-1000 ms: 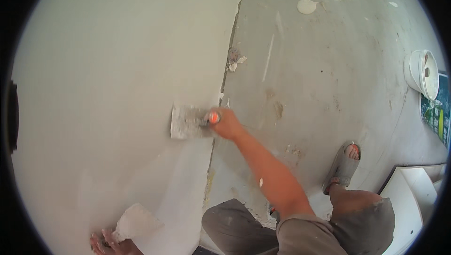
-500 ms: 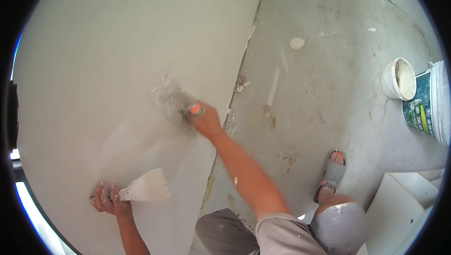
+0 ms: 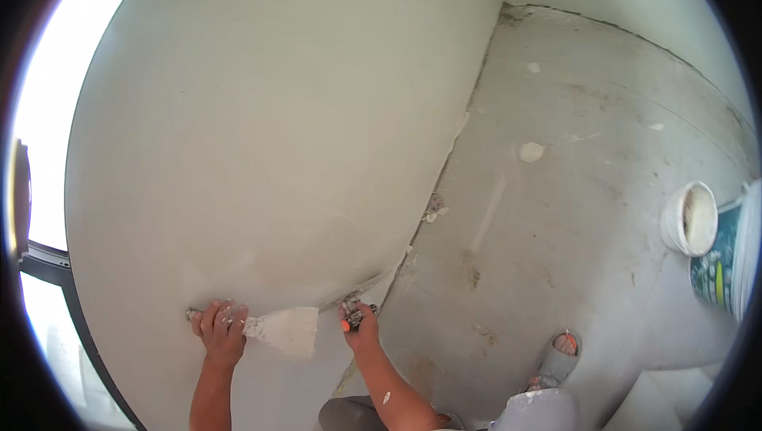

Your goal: The person applies putty to a wall using a trowel and a putty knife, repeatedly picking up the material from a white bucket on the floor. They use the tools to spread and smooth the putty across the wall surface to fill in gaps.

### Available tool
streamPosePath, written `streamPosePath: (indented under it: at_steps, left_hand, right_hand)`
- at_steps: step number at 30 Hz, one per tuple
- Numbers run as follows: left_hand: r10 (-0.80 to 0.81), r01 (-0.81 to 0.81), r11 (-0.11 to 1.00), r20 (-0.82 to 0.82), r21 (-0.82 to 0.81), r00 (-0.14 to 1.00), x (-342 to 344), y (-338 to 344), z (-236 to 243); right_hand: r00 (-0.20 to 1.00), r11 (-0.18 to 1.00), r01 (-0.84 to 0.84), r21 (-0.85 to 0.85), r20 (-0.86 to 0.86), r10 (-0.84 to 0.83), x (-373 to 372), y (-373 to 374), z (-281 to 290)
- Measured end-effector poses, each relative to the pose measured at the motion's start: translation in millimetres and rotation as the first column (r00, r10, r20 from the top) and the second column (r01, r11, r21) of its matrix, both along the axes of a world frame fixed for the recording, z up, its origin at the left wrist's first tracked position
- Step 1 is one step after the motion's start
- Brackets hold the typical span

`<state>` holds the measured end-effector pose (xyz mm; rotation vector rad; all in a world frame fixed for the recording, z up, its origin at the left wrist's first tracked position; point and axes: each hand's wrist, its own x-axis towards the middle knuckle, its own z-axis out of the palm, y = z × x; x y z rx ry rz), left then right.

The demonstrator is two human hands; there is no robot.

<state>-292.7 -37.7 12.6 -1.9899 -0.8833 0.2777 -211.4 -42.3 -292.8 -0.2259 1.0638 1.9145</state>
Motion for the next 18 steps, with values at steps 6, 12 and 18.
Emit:
streamPosePath:
  at_steps: [6,12,18]
  left_hand:
    - [0.010,-0.009,0.998,-0.025,0.059,1.000,-0.1,0.9,-4.0]
    - [0.031,-0.030,0.999,-0.109,0.015,0.994,11.7,2.0,7.9]
    - [0.050,-0.052,0.998,-0.071,-0.024,0.996,13.8,2.2,3.4]
  right_hand:
    - [0.989,0.993,0.117,-0.031,0.096,-0.114,76.5,121.2,51.2]
    - [0.922,0.967,0.210,0.141,0.299,-0.244,181.4,273.3,101.5]
    - [0.829,0.821,0.242,0.518,0.329,-0.452,276.8,406.4,183.8]
